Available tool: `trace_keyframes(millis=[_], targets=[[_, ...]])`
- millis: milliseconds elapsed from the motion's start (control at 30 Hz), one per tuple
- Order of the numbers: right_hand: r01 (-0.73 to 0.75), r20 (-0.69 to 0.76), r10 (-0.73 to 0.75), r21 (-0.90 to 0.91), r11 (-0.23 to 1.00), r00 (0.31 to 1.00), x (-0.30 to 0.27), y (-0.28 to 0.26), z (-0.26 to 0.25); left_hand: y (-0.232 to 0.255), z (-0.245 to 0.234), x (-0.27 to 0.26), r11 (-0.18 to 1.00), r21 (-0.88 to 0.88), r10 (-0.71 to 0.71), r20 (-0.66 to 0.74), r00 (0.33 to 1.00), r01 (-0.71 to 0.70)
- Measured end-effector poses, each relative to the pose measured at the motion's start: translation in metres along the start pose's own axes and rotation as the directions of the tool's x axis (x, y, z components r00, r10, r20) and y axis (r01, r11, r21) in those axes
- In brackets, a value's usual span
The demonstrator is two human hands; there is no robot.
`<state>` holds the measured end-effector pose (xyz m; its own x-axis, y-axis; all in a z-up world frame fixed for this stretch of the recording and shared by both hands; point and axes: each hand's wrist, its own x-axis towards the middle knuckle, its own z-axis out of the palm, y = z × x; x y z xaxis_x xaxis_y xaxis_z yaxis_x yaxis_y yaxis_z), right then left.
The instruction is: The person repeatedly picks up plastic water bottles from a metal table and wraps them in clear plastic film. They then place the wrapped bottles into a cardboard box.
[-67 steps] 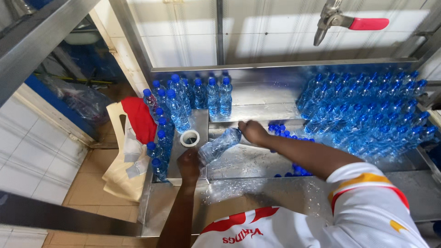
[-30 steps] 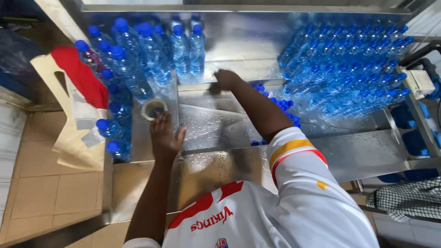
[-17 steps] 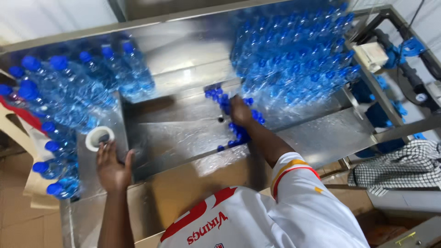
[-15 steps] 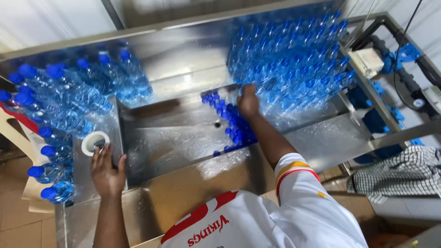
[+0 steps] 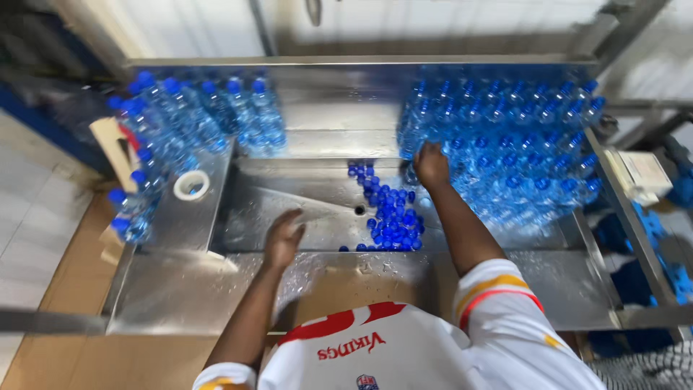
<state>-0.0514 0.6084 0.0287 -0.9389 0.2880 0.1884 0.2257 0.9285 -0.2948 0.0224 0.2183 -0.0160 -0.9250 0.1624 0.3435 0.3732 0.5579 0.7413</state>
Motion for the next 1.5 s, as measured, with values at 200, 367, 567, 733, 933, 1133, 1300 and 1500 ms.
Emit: trace_keyframes(millis=[200, 367, 567, 733, 933, 1133, 1300, 1500], targets=[[0.326, -0.115, -0.306, 0.321, 0.889, 0.945, -0.076, -0.009, -0.011, 0.012, 0.045, -0.01, 0.541, -0.532, -0.526, 0.391, 0.755, 0.652], [0.424, -0.364, -0.219, 0.745, 0.515, 0.905, -0.125, -0.041, -0.001, 0.051, 0.057, -0.02, 0.079, -0.792, -0.572, 0.461, 0.678, 0.606], [-0.483, 0.48, 0.066, 0.875, 0.033, 0.875, -0.139, -0.049, 0.025, 0.054, 0.036, -0.008, 0.707, -0.564, -0.472, 0.074, 0.879, 0.427], [-0.262, 0.242, -0.332, 0.965, -0.014, 0.912, -0.116, -0.051, 0.022, 0.023, -0.013, -0.009, 0.3, -0.689, -0.544, 0.444, 0.711, 0.66], [0.789, -0.341, -0.754, -0.058, 0.612, 0.561, -0.092, -0.076, 0.046, -0.013, -0.035, -0.022, 0.592, -0.447, -0.445, 0.513, 0.734, 0.671], [0.116, 0.232, -0.274, 0.528, 0.842, 0.933, -0.087, -0.131, 0.064, -0.02, -0.05, -0.021, 0.796, -0.382, -0.552, -0.141, 0.822, 0.469], [0.908, -0.555, -0.735, 0.098, 0.407, 0.39, -0.067, -0.152, 0.05, -0.056, -0.082, -0.005, 0.076, -0.724, -0.744, 0.418, 0.522, 0.686], [-0.244, 0.512, -0.02, 0.444, 0.862, 0.859, -0.063, -0.198, 0.046, -0.058, -0.092, 0.004, 0.949, -0.16, -0.306, -0.261, 0.916, 0.271]])
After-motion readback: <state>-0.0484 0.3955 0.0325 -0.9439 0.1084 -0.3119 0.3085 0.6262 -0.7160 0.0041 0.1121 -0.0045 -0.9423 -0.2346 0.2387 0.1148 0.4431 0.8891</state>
